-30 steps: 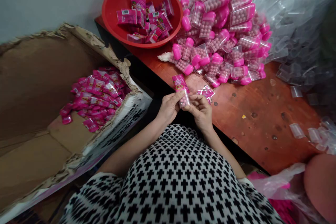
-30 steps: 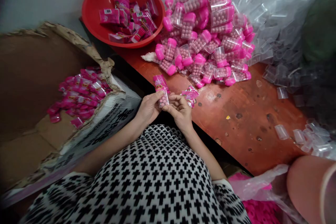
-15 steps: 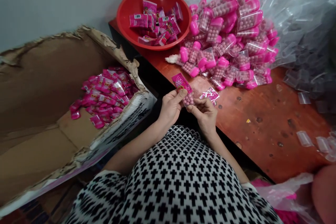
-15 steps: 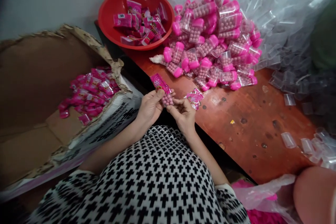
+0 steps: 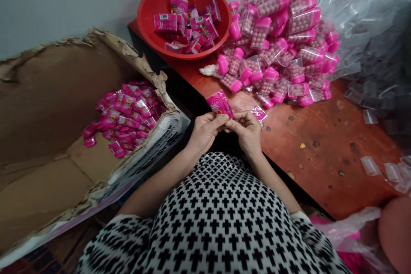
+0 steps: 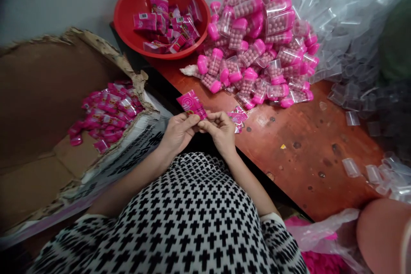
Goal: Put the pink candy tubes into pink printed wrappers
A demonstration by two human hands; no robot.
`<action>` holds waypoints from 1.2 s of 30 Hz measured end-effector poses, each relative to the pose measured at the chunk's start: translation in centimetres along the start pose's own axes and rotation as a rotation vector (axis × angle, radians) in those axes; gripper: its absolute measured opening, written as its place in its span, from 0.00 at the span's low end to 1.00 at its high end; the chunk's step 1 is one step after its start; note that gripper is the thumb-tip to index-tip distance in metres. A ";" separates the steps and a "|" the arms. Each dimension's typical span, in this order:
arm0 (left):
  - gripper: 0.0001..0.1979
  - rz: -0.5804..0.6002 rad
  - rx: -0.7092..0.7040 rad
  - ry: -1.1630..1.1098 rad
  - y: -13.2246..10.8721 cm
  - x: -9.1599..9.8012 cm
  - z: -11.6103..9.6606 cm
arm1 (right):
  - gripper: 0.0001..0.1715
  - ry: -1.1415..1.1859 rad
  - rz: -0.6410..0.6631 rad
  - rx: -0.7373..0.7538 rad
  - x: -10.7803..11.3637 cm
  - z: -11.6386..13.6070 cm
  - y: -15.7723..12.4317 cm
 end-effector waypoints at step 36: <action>0.23 0.103 -0.188 0.405 2.6 -3.4 3.2 | 0.18 -0.100 -0.135 0.105 7.9 2.9 2.4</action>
Point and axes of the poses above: each hand's wrist, its own y-axis towards the middle knuckle, its own x-axis out of the back of the hand, z = x × y, the point moved 5 cm from there along y, towards the middle knuckle, and after that the axes turned 7 degrees about -z, right-handed, at the moved point
